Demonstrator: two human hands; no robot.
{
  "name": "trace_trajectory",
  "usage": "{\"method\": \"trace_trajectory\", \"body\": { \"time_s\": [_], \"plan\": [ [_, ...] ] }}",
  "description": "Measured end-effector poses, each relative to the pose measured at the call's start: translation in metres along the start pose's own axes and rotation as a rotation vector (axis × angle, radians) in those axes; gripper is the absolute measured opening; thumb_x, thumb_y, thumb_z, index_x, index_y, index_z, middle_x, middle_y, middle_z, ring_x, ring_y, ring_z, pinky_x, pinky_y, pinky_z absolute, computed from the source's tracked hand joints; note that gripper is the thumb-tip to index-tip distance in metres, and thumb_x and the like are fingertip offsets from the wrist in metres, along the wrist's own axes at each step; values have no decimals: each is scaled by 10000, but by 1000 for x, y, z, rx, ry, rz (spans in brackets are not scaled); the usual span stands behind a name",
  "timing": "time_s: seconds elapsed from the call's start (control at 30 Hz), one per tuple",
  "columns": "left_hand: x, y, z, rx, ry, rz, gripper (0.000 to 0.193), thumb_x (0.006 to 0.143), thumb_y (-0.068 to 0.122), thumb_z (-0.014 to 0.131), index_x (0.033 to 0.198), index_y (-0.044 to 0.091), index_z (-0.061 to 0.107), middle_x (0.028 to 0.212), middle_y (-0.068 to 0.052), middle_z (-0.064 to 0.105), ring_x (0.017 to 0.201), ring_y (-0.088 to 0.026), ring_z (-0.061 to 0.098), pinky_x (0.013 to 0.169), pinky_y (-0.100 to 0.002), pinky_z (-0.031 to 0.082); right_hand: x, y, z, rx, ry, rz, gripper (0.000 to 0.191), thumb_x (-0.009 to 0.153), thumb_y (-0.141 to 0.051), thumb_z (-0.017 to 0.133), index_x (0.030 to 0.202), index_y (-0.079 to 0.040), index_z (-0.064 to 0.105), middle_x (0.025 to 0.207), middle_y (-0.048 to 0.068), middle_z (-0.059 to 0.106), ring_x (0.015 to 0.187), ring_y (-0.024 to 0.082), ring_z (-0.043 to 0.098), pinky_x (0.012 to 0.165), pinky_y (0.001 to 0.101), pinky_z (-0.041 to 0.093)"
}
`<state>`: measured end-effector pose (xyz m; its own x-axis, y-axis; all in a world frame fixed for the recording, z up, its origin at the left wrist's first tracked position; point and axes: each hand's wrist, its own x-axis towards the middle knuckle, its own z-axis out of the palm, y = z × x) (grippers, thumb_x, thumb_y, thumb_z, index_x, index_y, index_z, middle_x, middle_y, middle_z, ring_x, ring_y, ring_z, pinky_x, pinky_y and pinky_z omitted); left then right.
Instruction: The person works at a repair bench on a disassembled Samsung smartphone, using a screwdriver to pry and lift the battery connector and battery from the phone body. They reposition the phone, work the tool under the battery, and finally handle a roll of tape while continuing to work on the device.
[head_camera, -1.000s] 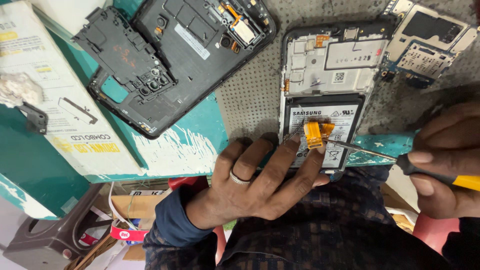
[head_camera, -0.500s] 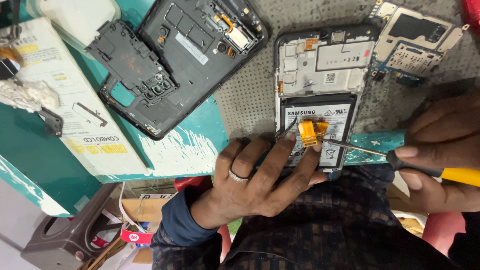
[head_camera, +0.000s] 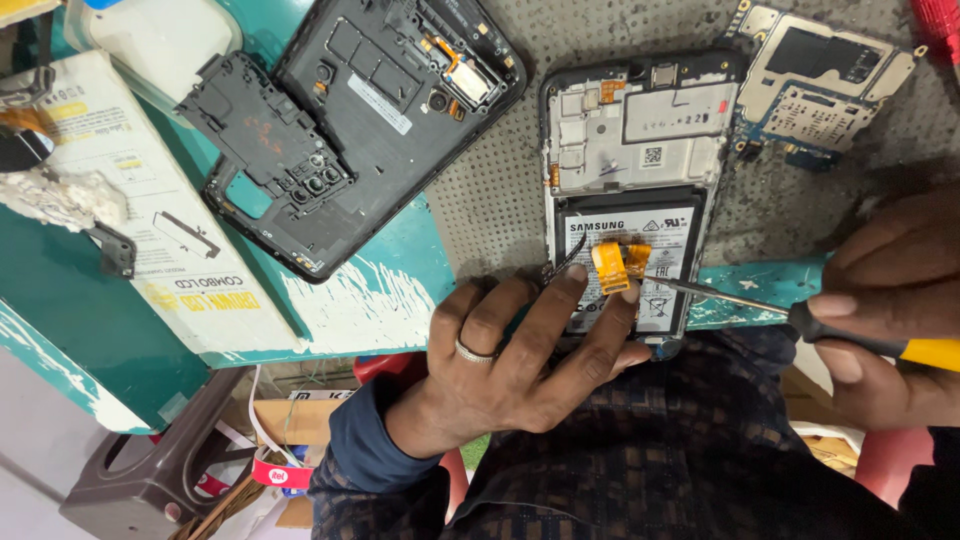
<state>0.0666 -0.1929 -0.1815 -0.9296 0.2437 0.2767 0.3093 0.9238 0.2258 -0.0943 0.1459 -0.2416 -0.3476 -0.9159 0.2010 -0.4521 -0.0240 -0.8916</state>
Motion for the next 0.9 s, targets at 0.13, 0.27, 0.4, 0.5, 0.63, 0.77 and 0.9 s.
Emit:
{"method": "trace_trajectory", "body": {
  "time_s": [0.13,0.27,0.4,0.5,0.63,0.77,0.9],
  "plan": [
    [0,1,1,3,-3,-4,407,1113,584,657,1372,273,701,1343,-23,608,1096,-205,520,926,-389,443,6,0,-3,-55,-45,-21,476,745,-286,829,1157,-141,640,850,0,680,733,154,725,654,299,624],
    [-1,1,1,4,-1,-4,410,1116,588,653,1372,271,699,1340,-24,608,1094,-206,518,921,-390,441,9,-2,-3,-20,-29,-12,489,754,-283,846,1173,-143,636,858,-4,690,731,139,726,651,290,624],
    [-1,0,3,3,1,-4,413,1111,589,654,1372,272,701,1340,-22,610,1094,-205,517,920,-389,441,7,-2,3,-10,-2,-3,484,761,-262,828,1179,-124,626,859,-8,678,736,143,727,647,297,616],
    [-2,0,3,2,3,-2,413,1114,588,653,1374,271,701,1337,-23,608,1090,-205,515,920,-389,439,4,-1,5,-6,24,-9,473,763,-253,815,1176,-130,621,868,6,666,745,157,721,656,305,617],
    [-2,-1,4,6,11,3,409,1115,586,655,1368,268,704,1336,-25,609,1086,-203,518,916,-387,440,-1,1,3,3,-7,5,477,752,-256,816,1169,-116,628,857,2,671,746,157,723,673,314,627],
    [-3,-1,5,3,17,1,407,1115,585,655,1366,269,705,1334,-24,606,1080,-205,517,914,-388,441,-4,3,3,-51,-45,28,463,726,-319,848,1110,-140,662,815,3,666,740,171,723,676,313,639],
    [-3,0,5,3,16,-2,404,1115,585,657,1367,274,705,1335,-18,605,1080,-201,515,916,-387,440,-6,4,2,-34,-38,7,443,739,-313,835,1104,-126,668,803,2,672,742,171,723,689,325,642]
  ]
}}
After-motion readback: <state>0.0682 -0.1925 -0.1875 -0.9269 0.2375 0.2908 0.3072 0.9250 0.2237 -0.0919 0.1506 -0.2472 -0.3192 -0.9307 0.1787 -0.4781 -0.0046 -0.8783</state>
